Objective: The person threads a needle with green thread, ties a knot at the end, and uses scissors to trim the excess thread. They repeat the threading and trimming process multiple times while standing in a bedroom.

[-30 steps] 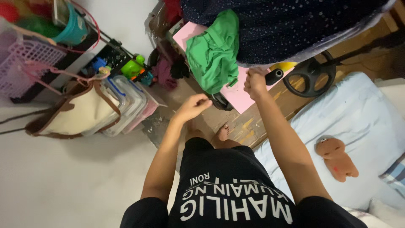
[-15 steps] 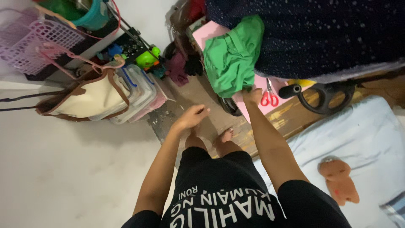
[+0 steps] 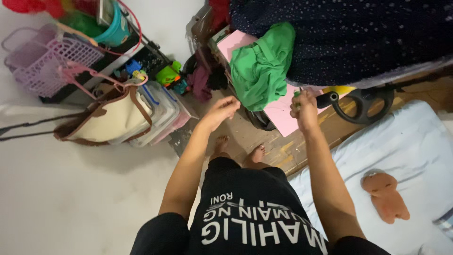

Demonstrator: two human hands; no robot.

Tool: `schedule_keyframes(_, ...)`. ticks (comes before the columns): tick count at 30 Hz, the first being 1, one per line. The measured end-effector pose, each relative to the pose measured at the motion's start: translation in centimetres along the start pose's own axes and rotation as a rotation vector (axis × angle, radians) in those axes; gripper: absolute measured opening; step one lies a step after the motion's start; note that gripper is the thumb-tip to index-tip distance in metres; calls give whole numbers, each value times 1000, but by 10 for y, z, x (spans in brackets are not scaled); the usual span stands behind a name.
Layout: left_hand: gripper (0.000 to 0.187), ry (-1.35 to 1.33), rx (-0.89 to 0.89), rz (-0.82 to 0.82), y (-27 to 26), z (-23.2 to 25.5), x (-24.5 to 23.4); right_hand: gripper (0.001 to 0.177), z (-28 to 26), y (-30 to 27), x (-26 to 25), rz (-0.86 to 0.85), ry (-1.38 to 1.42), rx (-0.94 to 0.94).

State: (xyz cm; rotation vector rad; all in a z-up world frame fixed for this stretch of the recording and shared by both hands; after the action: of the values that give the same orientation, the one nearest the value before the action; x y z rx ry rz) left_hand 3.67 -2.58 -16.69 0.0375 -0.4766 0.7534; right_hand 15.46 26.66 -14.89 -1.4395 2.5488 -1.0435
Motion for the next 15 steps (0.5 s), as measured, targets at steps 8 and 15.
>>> schedule_keyframes(8,26,-447,-151,-121,26,55,40,41,-18,-76,48,-36,-883,-623)
schedule_keyframes(15,25,-606,-184,-258,31,102,84,57,-16,-104,74,-79,-539,-554)
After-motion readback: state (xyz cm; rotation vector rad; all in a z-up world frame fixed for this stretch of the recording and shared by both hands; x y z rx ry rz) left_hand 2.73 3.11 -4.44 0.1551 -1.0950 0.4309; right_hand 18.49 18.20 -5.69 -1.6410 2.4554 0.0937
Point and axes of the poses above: each hand's wrist, its own y-axis towards the middle knuckle, its own x-axis out of the palm, z = x × y, the point moved 2 cm from there along y, towards the middle knuckle, and after that the axes turned 11 degrees about x, right-handed, at the moved point
